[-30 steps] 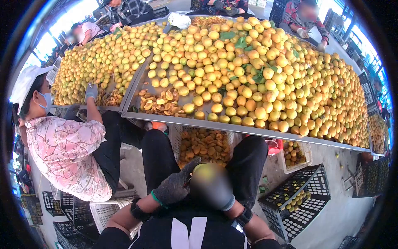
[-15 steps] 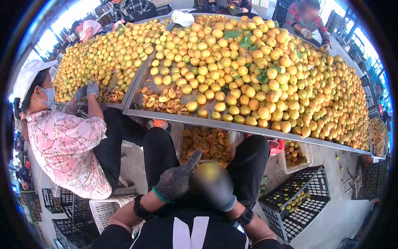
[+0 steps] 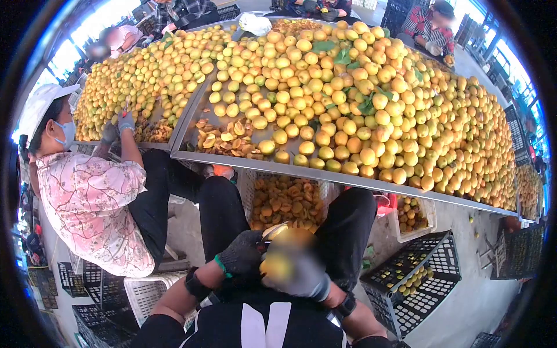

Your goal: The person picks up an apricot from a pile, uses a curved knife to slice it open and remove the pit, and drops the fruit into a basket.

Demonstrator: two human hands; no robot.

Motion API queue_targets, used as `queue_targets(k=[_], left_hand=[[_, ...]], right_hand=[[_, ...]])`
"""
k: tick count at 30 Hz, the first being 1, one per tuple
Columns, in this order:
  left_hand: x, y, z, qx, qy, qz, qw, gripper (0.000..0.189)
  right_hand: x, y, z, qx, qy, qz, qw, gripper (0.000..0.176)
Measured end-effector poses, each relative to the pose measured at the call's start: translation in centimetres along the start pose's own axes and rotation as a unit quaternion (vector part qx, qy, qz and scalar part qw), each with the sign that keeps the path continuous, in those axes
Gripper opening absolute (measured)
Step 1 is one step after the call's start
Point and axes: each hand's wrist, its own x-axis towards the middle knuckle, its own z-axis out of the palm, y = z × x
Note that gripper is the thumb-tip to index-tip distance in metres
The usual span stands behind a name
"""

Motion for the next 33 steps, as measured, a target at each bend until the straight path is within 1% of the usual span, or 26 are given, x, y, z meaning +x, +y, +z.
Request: queue_targets(k=[1,2,3,4,5,6,8,9,10,11,12,13,14,15,16,18,19,21,24,25,27,28,29,31,32,33], left_hand=[[1.0,-3.0,1.1,-0.131,0.008,-0.008,0.991,0.041],[1.9,-4.0,0.9,-0.129,0.006,-0.007,0.992,0.041],[2.4,-4.6,0.7,0.032,0.014,0.114,0.993,0.04],[3.2,-5.2,0.4,0.194,0.022,0.234,0.952,0.041],[4.3,-5.2,0.6,0.033,0.018,0.071,0.997,0.052],[4.9,-5.4,0.6,0.033,0.015,0.076,0.997,0.052],[5.6,-5.3,0.1,0.06,0.064,-0.001,0.996,0.062],[5.8,-6.0,-0.1,0.081,0.074,0.007,0.994,0.069],[5.8,-6.3,-0.1,0.081,0.071,0.008,0.994,0.069],[5.7,-6.6,-0.1,0.056,0.094,0.008,0.994,0.061],[5.6,-6.8,-0.2,0.032,0.118,0.006,0.992,0.056],[5.2,-6.0,-0.5,0.032,0.118,0.006,0.992,0.056],[4.4,-4.3,-1.0,-0.019,0.088,-0.015,0.996,0.063],[3.7,-3.0,-1.4,-0.07,0.059,-0.036,0.995,0.07],[3.2,-2.5,-1.4,-0.069,0.059,-0.036,0.995,0.07],[2.2,-1.9,-1.5,-0.214,0.01,-0.069,0.974,0.063],[1.8,-1.7,-1.7,-0.213,0.011,-0.069,0.974,0.063],[1.1,-1.3,-2.2,-0.322,-0.045,-0.101,0.94,0.056],[0.4,-0.6,-1.9,-0.353,-0.02,-0.109,0.929,0.048],[0.2,-1.3,-1.8,-0.351,-0.021,-0.11,0.93,0.048],[0.2,-2.9,-1.7,-0.274,-0.092,-0.085,0.954,0.029],[0.0,-2.1,-1.5,-0.272,-0.092,-0.085,0.954,0.029],[-0.4,-0.5,-1.1,-0.213,-0.072,-0.062,0.973,0.028],[-0.7,1.2,-0.8,-0.1,-0.042,-0.02,0.994,0.031],[-0.8,1.3,-0.7,-0.099,-0.043,-0.019,0.994,0.031],[-0.9,1.3,-0.7,-0.051,-0.03,0.021,0.998,0.033]], right_hand=[[0.3,-0.7,0.9,0.02,-0.016,0.016,1.0,0.043],[0.4,-0.6,1.1,0.019,-0.014,0.016,1.0,0.043],[0.4,-0.4,1.4,0.17,0.044,0.077,0.981,0.047],[0.5,0.0,1.4,0.315,0.101,0.133,0.934,0.051],[0.3,1.2,0.8,0.385,0.123,0.174,0.898,0.052],[0.1,1.9,0.2,0.432,0.117,0.16,0.88,0.05],[0.6,0.5,0.1,0.427,0.202,0.167,0.865,0.048],[0.1,1.1,-0.1,0.425,0.207,0.167,0.865,0.048],[-0.7,2.3,-0.2,0.468,0.222,0.181,0.836,0.05],[-1.2,3.3,-0.4,0.511,0.233,0.195,0.804,0.052],[-1.4,3.9,-0.7,0.512,0.233,0.195,0.804,0.052],[-1.5,4.4,-0.9,0.557,0.222,0.182,0.779,0.051],[-1.4,4.5,-1.1,0.601,0.21,0.169,0.752,0.05],[-1.0,4.4,-0.8,0.602,0.209,0.167,0.752,0.05],[-0.3,3.9,-0.3,0.571,0.233,0.147,0.774,0.051],[0.4,3.5,-0.2,0.539,0.253,0.126,0.793,0.052],[0.4,3.4,-0.3,0.524,0.238,0.137,0.806,0.053],[0.4,3.3,-0.5,0.508,0.222,0.147,0.819,0.054],[0.1,3.2,-0.7,0.503,0.2,0.134,0.83,0.064],[0.3,2.9,-0.7,0.474,0.208,0.128,0.846,0.065],[0.5,2.2,-0.7,0.445,0.216,0.123,0.86,0.066],[0.7,1.8,-0.6,0.411,0.215,0.119,0.878,0.063],[0.8,1.7,-0.5,0.377,0.213,0.115,0.894,0.061],[0.7,1.8,-0.3,0.37,0.209,0.11,0.898,0.058],[0.6,1.9,-0.3,0.363,0.204,0.106,0.903,0.054],[0.6,1.8,-0.4,0.363,0.205,0.105,0.903,0.054]])
